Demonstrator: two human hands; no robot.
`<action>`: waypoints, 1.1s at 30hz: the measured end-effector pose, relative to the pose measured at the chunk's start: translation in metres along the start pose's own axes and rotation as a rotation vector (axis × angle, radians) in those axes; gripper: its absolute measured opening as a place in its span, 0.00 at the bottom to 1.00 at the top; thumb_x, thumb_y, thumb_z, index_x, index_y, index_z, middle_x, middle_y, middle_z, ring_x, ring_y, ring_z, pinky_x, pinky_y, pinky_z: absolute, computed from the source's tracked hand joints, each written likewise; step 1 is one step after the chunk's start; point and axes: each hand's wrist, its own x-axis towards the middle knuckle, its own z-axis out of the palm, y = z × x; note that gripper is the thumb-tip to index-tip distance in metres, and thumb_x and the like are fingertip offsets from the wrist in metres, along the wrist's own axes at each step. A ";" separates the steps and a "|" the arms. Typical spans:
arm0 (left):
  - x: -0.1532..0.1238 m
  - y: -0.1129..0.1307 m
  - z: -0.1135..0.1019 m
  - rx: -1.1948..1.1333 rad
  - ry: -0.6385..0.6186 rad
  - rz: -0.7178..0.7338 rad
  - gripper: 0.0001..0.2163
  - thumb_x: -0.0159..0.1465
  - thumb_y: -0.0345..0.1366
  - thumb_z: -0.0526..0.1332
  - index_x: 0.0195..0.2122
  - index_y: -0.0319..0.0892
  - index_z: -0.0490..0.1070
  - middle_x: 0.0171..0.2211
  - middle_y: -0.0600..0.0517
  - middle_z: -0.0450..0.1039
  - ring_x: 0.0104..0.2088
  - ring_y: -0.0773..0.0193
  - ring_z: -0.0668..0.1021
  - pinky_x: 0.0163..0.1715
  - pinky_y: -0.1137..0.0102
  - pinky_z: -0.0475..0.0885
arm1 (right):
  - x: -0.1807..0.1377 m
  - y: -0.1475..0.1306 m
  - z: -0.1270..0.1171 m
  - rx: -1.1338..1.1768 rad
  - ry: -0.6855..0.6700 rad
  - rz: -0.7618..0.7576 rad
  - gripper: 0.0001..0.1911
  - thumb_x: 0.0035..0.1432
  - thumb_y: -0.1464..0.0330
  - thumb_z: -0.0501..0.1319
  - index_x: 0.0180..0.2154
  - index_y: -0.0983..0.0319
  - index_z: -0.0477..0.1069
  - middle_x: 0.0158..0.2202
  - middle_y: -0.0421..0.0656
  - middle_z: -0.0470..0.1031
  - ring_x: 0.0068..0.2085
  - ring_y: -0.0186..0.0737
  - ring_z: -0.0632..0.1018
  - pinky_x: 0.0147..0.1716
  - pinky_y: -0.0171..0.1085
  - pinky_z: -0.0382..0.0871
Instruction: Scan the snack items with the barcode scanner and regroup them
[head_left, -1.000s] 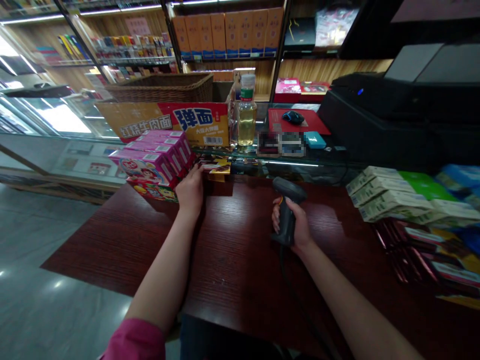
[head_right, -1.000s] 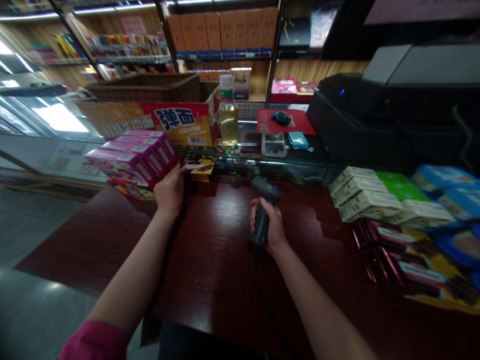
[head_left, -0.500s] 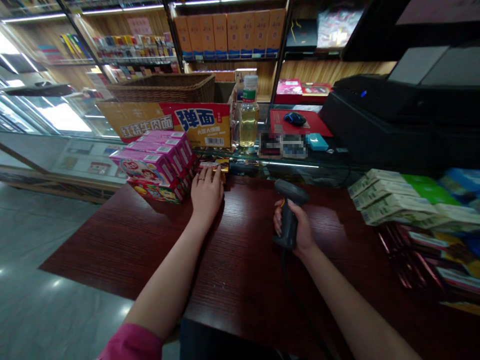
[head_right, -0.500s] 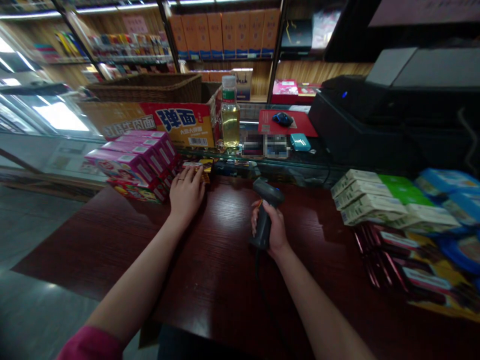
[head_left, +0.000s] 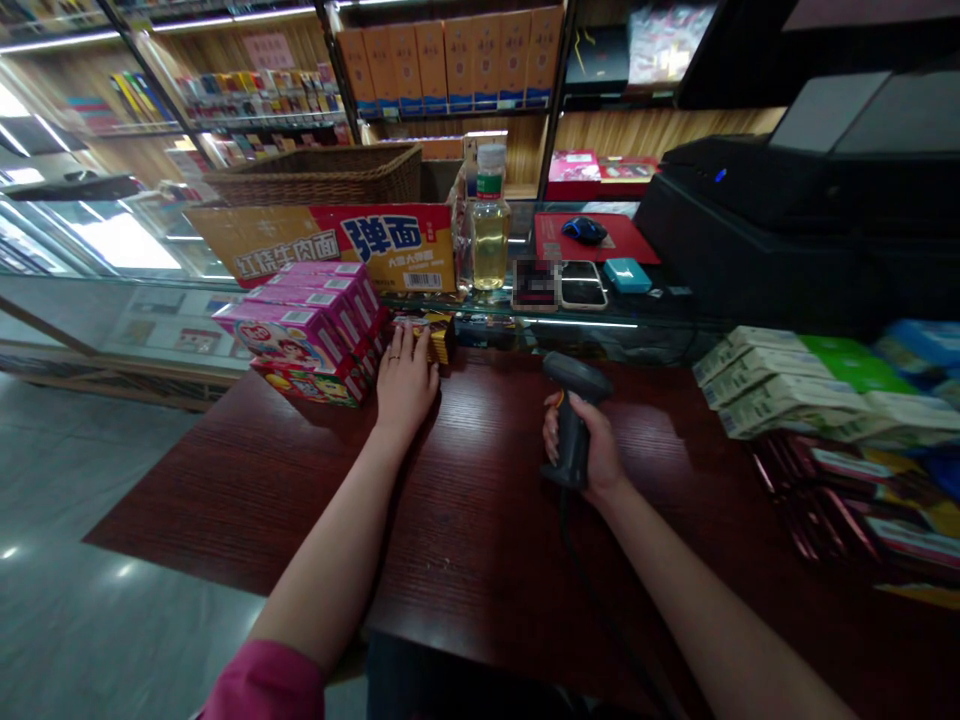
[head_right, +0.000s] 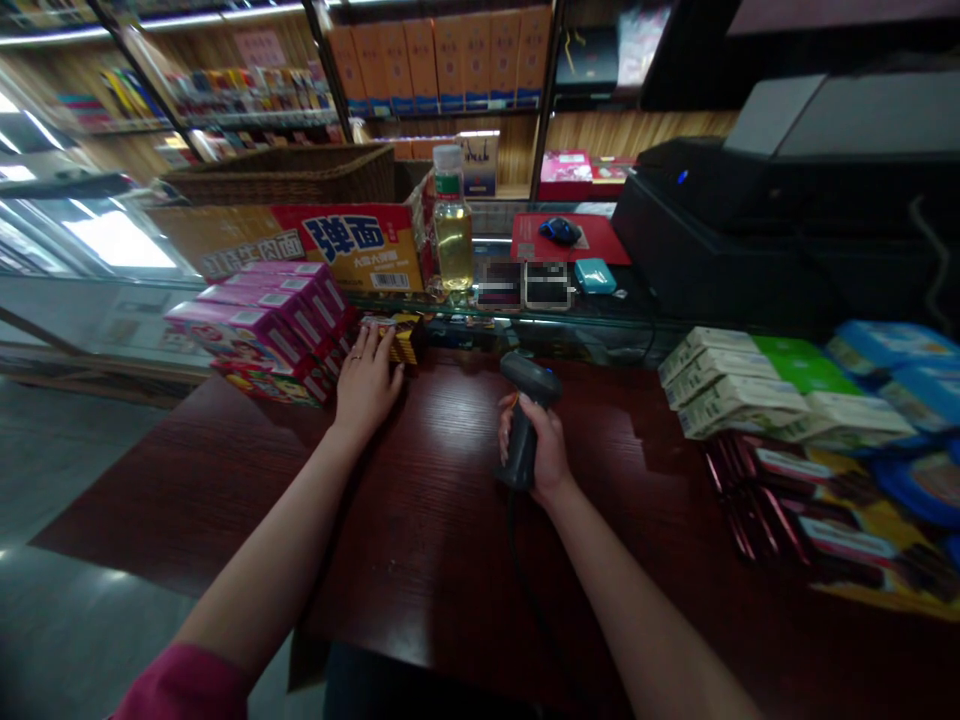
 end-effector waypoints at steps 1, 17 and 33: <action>0.000 0.001 0.000 -0.014 0.016 -0.003 0.29 0.69 0.35 0.57 0.71 0.35 0.58 0.73 0.32 0.54 0.74 0.40 0.58 0.68 0.46 0.62 | 0.000 0.000 0.000 0.001 -0.001 -0.009 0.18 0.55 0.53 0.68 0.36 0.61 0.72 0.21 0.35 0.69 0.16 0.31 0.67 0.12 0.30 0.62; -0.051 0.245 0.021 -0.524 -0.154 0.869 0.30 0.71 0.30 0.52 0.74 0.42 0.53 0.73 0.44 0.56 0.73 0.57 0.60 0.71 0.58 0.61 | -0.120 -0.060 -0.074 -0.025 0.339 -0.401 0.17 0.54 0.54 0.68 0.35 0.60 0.70 0.21 0.35 0.70 0.16 0.31 0.68 0.12 0.30 0.64; -0.033 0.297 0.049 -0.901 -0.146 0.655 0.15 0.72 0.34 0.57 0.55 0.45 0.79 0.55 0.47 0.81 0.58 0.57 0.79 0.63 0.57 0.69 | -0.194 -0.075 -0.123 -0.079 0.494 -0.488 0.19 0.54 0.53 0.67 0.38 0.59 0.71 0.23 0.34 0.68 0.18 0.31 0.68 0.13 0.30 0.63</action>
